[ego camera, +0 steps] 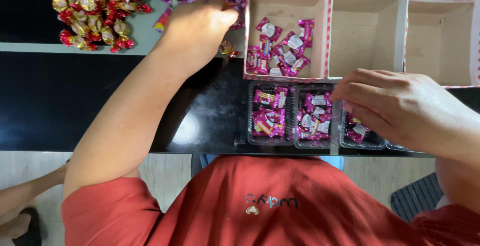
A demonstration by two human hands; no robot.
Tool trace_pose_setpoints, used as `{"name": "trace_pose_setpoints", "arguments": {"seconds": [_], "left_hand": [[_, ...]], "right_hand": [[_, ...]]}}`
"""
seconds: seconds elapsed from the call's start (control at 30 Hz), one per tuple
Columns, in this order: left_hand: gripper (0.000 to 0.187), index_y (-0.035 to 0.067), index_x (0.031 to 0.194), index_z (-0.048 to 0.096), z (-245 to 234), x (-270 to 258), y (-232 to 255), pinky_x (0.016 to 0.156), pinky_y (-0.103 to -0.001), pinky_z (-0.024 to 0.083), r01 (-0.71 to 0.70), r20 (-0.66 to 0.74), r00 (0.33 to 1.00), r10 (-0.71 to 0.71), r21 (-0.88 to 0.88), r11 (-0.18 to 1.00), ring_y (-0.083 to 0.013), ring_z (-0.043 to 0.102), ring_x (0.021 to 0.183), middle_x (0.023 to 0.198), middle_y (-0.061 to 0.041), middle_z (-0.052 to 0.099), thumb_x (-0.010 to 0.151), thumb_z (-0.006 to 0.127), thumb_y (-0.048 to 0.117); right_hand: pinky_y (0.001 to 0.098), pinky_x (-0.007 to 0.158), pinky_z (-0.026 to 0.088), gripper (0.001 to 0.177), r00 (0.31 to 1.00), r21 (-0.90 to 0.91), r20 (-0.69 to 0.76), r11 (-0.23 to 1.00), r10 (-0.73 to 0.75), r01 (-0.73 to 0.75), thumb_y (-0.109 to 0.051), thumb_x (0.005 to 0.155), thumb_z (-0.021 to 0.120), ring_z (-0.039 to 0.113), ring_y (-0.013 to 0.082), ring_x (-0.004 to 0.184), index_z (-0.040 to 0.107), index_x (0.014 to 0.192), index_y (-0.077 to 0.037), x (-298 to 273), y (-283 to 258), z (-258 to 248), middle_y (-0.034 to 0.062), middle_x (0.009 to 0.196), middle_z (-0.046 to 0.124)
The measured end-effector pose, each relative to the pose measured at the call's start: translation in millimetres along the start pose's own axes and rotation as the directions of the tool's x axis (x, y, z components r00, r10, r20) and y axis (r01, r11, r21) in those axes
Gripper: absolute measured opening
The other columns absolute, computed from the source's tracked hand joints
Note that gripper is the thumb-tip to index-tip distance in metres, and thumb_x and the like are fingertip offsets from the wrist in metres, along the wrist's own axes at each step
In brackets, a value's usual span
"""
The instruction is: The person sorts wrapped candies from a pile into multiple small cardboard boxes and clear plastic containers by hand, handling the candies one at a time and organizing them into different bins.
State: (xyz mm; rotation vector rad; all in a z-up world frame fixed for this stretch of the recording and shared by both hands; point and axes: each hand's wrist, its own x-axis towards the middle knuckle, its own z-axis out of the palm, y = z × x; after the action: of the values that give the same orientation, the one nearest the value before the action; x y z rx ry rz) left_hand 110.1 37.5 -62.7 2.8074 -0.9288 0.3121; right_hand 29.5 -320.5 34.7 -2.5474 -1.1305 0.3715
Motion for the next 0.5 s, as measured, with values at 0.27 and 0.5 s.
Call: {"name": "trace_pose_setpoints", "arguments": {"seconds": [0.27,0.5], "left_hand": [[0.027,0.005,0.102,0.072,4,20,-14,0.070,-0.043,0.056,-0.096,-0.145,0.982,0.118,0.145,0.985,-0.0315,0.067,0.095,0.107,-0.016,0.067,0.075,0.070,0.008],[0.029,0.005,0.106,0.072,4,38,-32,0.077,-0.045,0.054,-0.142,-0.299,0.942,0.156,0.066,0.988,-0.0314,0.067,0.101,0.107,-0.011,0.068,0.081,0.078,0.019]], "right_hand": [[0.0433,0.069,0.056,0.028,0.999,0.033,0.040,0.999,0.035,-0.036,-0.022,0.087,0.067,0.069,0.0291,0.088,0.068,0.112,-0.011,24,-17,1,0.0046,0.097,0.069],[0.0430,0.069,0.056,0.028,0.998,0.058,0.057,0.998,0.022,-0.025,-0.025,0.087,0.067,0.069,0.0306,0.089,0.068,0.110,-0.010,34,-19,2,0.0059,0.103,0.070]]}}
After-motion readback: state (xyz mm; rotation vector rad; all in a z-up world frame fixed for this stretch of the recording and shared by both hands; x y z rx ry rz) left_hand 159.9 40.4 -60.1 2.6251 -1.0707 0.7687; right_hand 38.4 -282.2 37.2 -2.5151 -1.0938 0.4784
